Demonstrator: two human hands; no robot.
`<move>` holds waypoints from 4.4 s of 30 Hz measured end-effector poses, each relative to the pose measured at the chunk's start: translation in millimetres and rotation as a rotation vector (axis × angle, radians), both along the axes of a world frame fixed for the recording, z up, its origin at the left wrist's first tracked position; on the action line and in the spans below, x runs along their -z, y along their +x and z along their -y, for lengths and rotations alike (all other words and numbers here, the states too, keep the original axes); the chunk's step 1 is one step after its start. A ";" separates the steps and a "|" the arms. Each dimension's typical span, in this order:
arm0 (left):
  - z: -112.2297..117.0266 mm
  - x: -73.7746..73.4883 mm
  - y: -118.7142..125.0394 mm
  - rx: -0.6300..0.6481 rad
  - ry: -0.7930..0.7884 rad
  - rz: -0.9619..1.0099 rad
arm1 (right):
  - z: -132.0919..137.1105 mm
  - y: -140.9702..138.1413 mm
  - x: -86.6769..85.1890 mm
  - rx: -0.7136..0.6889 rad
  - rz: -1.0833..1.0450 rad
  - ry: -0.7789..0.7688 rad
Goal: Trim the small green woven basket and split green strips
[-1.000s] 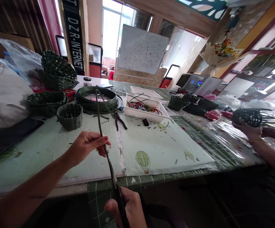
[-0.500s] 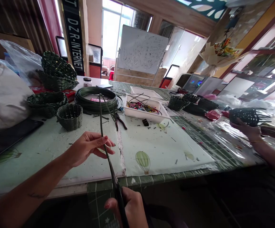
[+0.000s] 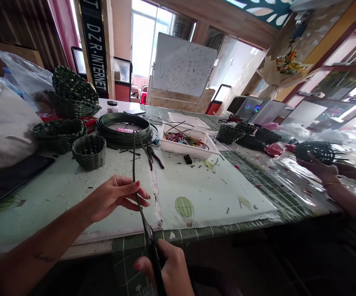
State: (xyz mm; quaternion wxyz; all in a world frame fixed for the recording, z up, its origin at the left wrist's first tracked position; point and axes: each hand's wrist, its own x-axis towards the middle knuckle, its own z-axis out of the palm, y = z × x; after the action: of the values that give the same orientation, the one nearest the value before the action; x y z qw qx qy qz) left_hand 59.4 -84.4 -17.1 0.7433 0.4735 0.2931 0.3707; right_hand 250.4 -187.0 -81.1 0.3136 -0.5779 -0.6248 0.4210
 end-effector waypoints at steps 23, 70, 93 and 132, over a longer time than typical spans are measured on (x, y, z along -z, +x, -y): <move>4.4 -1.2 3.1 -0.032 0.001 -0.010 | -0.2 -11.0 -8.4 0.068 -0.002 -0.138; -86.8 -66.5 -26.3 -0.609 0.219 -0.049 | -178.8 -26.2 -40.5 -0.365 -0.102 0.135; -72.5 -62.9 2.2 -0.598 0.136 0.087 | -158.9 -19.4 -37.1 -0.337 -0.201 0.097; -68.2 -57.9 9.7 -0.663 0.180 0.126 | -161.0 -18.7 -40.6 -0.216 -0.124 0.104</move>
State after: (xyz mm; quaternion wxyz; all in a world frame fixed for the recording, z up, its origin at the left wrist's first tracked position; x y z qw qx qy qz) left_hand 69.1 -16.2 40.8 0.5542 0.3924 0.3505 0.6451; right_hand 231.7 -26.0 -40.5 0.3339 -0.4632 -0.6838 0.4543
